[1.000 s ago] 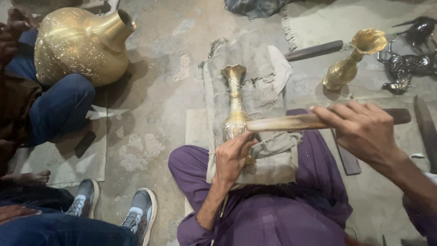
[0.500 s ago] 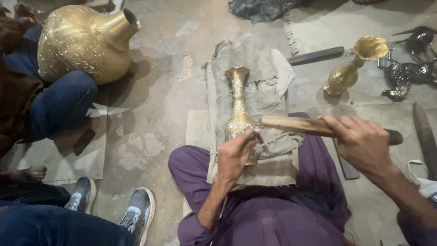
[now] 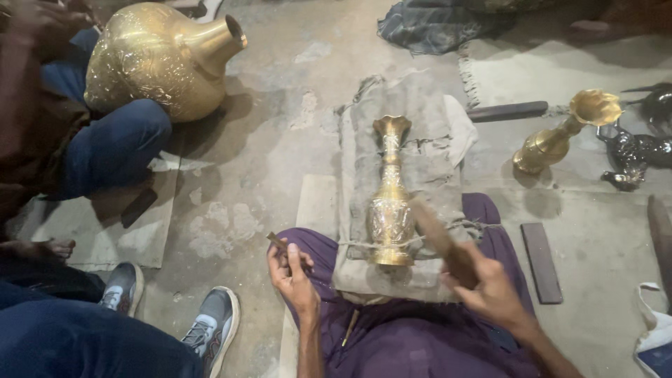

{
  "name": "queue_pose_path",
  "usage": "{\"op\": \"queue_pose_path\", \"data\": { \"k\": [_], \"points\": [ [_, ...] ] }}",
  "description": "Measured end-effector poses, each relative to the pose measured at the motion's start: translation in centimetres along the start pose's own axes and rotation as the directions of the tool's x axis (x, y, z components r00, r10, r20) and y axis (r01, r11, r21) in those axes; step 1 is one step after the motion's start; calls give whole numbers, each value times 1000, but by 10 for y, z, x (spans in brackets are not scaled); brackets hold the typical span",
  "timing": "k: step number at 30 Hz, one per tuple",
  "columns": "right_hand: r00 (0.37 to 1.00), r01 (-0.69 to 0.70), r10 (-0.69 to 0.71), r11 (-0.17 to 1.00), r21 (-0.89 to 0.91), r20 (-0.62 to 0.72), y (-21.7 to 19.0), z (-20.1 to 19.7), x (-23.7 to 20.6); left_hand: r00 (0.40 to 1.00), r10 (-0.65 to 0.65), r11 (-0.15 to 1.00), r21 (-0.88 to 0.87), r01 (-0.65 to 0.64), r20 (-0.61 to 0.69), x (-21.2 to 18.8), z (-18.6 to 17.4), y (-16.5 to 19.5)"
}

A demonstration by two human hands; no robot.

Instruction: The person sits on the floor with a brass vase resting on a cloth pad on their lap. They hold a chisel against the vase's decorated surface and strike it with a wooden mallet, repositioning the chisel around the pattern to work the brass surface.

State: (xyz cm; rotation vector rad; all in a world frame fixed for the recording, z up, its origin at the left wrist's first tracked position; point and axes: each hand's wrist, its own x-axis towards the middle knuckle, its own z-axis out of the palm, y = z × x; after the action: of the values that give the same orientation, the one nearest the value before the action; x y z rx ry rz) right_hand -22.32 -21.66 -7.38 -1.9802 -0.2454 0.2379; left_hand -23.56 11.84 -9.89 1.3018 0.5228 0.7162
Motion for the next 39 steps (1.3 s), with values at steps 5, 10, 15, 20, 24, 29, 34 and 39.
{"op": "queue_pose_path", "data": {
  "k": [5, 10, 15, 20, 24, 29, 34, 39],
  "points": [
    [999, -18, 12, 984, -175, -32, -25, 32, 11, 986, -159, 970, -179, 167, 60, -9, 25, -30],
    [993, 60, -87, 957, -284, -85, -29, 42, 12, 969, -164, 957, -208, 202, 184, -27, 83, -47],
    [986, 90, -135, 926, -366, -100, -22, 49, 15, 939, -246, 939, -181, 292, 239, -34, 115, -43],
    [970, 179, -234, 873, -453, -68, -26, 51, 18, 931, 152, 961, -271, -61, 332, -34, 111, -48],
    [958, 263, -284, 818, -511, 38, -44, 53, 17, 973, -144, 964, -197, 179, 182, -26, 112, -62],
    [970, 238, -232, 821, -519, 76, -63, 47, 18, 961, -223, 969, -76, 237, 162, -22, 112, -66],
    [993, 112, -119, 972, -208, -20, -59, 24, 21, 934, -180, 973, -85, 216, 308, -12, 95, -50],
    [985, 75, -74, 997, 2, -154, -48, -1, 19, 911, -114, 993, 19, 116, 396, 19, 78, -23]
  ]
}}
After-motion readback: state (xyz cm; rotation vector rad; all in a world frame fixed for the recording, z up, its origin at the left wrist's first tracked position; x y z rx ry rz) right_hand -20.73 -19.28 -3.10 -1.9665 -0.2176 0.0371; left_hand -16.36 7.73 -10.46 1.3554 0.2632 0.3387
